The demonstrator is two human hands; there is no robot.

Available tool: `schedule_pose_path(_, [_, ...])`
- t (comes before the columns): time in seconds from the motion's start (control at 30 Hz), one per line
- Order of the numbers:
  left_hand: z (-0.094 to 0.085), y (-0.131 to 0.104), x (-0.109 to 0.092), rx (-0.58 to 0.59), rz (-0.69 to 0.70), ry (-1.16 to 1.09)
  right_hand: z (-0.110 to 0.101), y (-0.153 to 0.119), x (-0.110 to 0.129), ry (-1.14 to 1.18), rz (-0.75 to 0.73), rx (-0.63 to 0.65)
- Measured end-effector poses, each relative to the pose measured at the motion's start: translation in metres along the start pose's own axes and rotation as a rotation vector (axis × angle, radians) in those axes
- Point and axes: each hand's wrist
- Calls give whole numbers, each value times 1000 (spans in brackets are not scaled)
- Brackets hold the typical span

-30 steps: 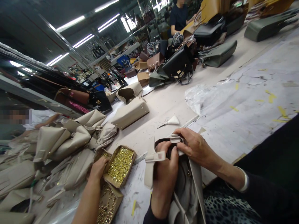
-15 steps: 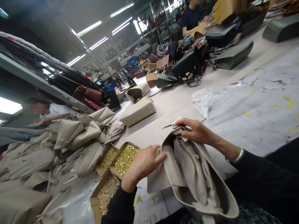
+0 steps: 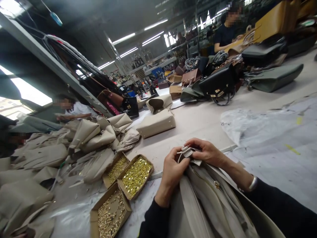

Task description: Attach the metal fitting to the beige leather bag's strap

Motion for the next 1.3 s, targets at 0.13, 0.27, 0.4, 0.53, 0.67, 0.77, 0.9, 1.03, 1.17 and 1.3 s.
schedule_pose_path(0.13, [10,7,10,-89,84,-81,-3,-9,0,-165,5,-51])
schedule_pose_path(0.27, [12,8,19,-131,204,24,1,-17,3,-312,16,-151])
schedule_pose_path(0.4, [18,2,25,-179,202,-4,6,-19,5,-330,27,-182])
schedule_pose_path(0.53, [24,-3,27,-243,195,1,7,-20,7,-370,82,-198])
schedule_pose_path(0.67, [25,-7,28,-280,230,28,8,-21,13,-499,11,-140])
schedule_pose_path(0.77, [25,-9,29,-296,265,54,9,-23,18,-579,-71,-96])
schedule_pose_path(0.9, [28,-9,32,-323,281,81,6,-24,20,-669,-103,-18])
schedule_pose_path(1.03, [30,-9,32,-351,299,100,4,-24,18,-694,-128,-8])
schedule_pose_path(1.17, [29,-9,32,-321,308,107,7,-24,15,-648,-90,-66])
schedule_pose_path(1.3, [25,-10,33,-257,335,73,8,-25,12,-519,-18,-77])
Point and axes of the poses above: each hand's wrist, its own y-axis towards the middle knuckle, its own z-axis out of the palm, x = y × z, and after that the axes turned 14 degrees about x, right-handed
